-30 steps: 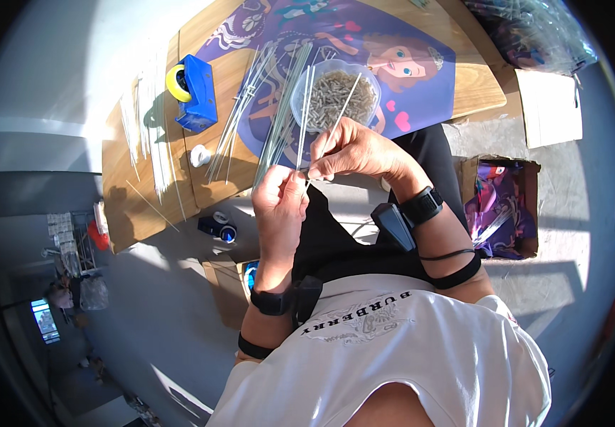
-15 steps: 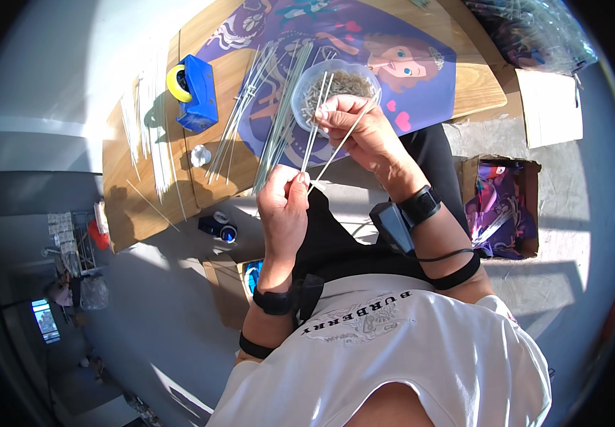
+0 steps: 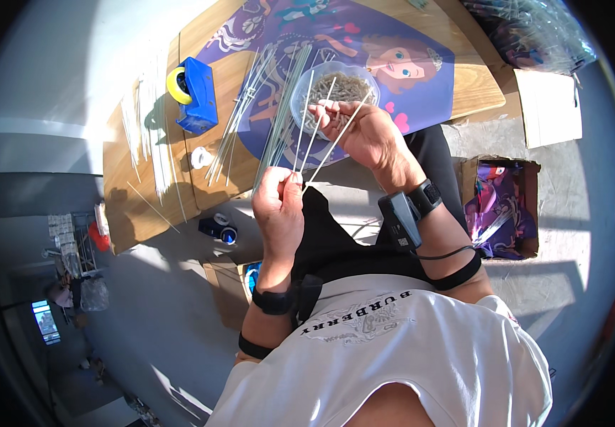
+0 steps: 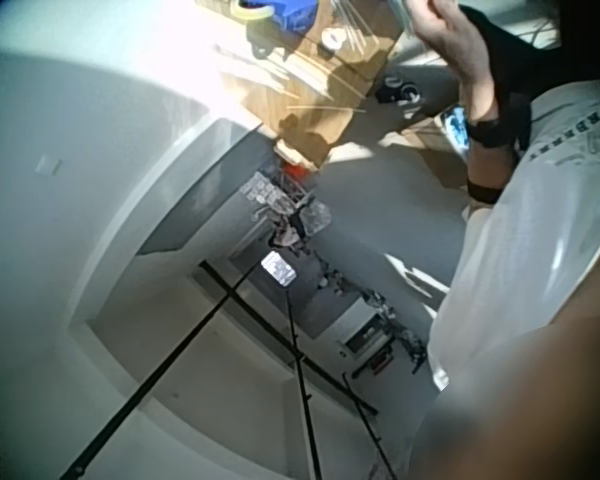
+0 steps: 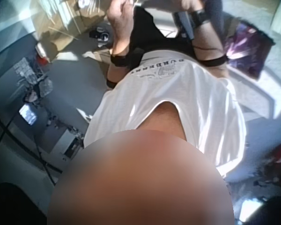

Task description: The recorder is preparing mounting materials, specifically threading or grouping long thin white rods.

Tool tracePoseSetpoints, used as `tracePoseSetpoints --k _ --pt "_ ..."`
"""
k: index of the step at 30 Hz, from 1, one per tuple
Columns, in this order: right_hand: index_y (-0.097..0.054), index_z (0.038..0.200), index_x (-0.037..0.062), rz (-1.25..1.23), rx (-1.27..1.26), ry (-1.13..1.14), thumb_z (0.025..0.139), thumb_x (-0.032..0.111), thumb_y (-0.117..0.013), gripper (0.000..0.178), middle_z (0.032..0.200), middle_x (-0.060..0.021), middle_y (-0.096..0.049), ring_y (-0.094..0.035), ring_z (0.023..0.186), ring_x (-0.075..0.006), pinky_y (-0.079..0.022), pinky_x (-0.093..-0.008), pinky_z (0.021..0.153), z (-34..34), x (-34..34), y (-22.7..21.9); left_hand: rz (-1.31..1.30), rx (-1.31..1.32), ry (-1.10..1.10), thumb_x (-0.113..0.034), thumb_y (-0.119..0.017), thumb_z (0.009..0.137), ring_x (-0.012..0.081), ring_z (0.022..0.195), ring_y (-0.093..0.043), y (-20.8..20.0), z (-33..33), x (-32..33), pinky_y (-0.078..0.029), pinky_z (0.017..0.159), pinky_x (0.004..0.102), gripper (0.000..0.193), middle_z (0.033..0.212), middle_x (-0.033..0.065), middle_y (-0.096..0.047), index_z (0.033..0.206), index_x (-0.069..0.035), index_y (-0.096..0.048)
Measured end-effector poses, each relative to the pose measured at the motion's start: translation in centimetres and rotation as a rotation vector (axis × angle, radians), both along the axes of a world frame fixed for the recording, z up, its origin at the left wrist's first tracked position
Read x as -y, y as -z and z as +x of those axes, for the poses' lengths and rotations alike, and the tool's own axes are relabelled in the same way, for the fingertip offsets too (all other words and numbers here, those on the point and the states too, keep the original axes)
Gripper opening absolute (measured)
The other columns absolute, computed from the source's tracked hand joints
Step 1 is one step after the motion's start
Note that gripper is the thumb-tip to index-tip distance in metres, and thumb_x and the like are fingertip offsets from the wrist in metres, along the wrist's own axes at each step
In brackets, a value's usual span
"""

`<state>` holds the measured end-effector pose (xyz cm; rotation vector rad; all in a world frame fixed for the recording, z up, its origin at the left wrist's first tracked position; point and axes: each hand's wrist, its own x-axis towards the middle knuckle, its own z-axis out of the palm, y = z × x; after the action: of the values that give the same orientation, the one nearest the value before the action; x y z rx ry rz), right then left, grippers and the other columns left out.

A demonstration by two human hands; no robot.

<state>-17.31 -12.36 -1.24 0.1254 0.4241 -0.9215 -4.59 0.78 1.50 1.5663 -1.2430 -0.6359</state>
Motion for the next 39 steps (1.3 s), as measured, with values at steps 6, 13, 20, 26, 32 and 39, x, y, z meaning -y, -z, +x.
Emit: tracePoseSetpoints --k 6,13,20,26,32,39 --pt "-0.04 0.108 -0.0176 -0.14 -0.051 0.059 0.093 0.0 -0.029 0.026 0.108 -0.0316 -0.051 -0.058 0.083 -0.0248 -0.054 -0.028 0.071 -0.3 0.1 0.3 0.011 -0.049 0.001 -0.005 -0.055 0.087 0.0051 0.054 -0.038 -0.1 0.2 -0.4 -0.033 0.049 0.0213 0.011 0.062 -0.0016 -0.043 0.077 -0.001 -0.05" --pt "-0.047 0.092 -0.0158 -0.176 0.07 0.073 0.087 -0.011 -0.036 0.013 0.097 -0.0291 -0.057 -0.061 0.08 -0.029 -0.056 -0.0315 0.073 -0.5 0.8 1.9 0.023 0.104 -0.013 -0.006 -0.055 0.087 0.0075 0.056 -0.04 -0.2 0.6 -0.9 -0.035 0.051 0.0229 0.012 0.063 0.0009 -0.044 0.077 -0.001 -0.05" --pt "-0.048 0.098 -0.0178 -0.125 0.0 0.075 0.089 -0.008 -0.039 0.016 0.101 -0.0257 -0.056 -0.061 0.089 -0.0335 -0.055 -0.0338 0.085 -0.1 0.1 -0.3 0.03 0.117 -0.035 -0.007 -0.056 0.086 0.0108 0.055 -0.041 0.1 1.3 -1.7 -0.036 0.052 0.025 0.014 0.062 0.0038 -0.044 0.076 -0.001 -0.049" --pt "-0.048 0.1 -0.0165 -0.252 -0.017 0.09 0.09 -0.006 -0.04 0.017 0.098 -0.0246 -0.058 -0.061 0.094 -0.0336 -0.055 -0.0332 0.083 -0.1 -0.4 0.3 -0.045 0.23 -0.039 -0.008 -0.057 0.086 0.0113 0.055 -0.041 -0.2 1.2 -2.4 -0.036 0.051 0.0261 0.014 0.061 0.0049 -0.045 0.077 -0.001 -0.049" --pt "-0.053 0.095 -0.0099 -0.333 0.007 0.034 0.088 -0.003 -0.046 0.012 0.09 -0.0198 -0.061 -0.061 0.077 -0.0204 -0.053 -0.0254 0.064 -0.5 -0.8 0.4 -0.016 0.198 -0.042 -0.008 -0.057 0.086 0.0097 0.053 -0.041 -0.9 0.8 -3.3 -0.036 0.049 0.0255 0.013 0.058 0.0043 -0.045 0.077 -0.001 -0.05" --pt "-0.059 0.086 -0.0046 -0.456 -0.04 0.055 0.083 -0.003 -0.052 0.008 0.079 -0.0105 -0.061 -0.049 0.06 -0.0093 -0.042 -0.0189 0.055 -0.5 -1.2 -0.2 -0.07 0.245 -0.046 -0.008 -0.057 0.086 0.0091 0.053 -0.041 -1.1 0.7 -3.2 -0.036 0.049 0.025 0.014 0.058 0.0041 -0.045 0.077 -0.001 -0.05"
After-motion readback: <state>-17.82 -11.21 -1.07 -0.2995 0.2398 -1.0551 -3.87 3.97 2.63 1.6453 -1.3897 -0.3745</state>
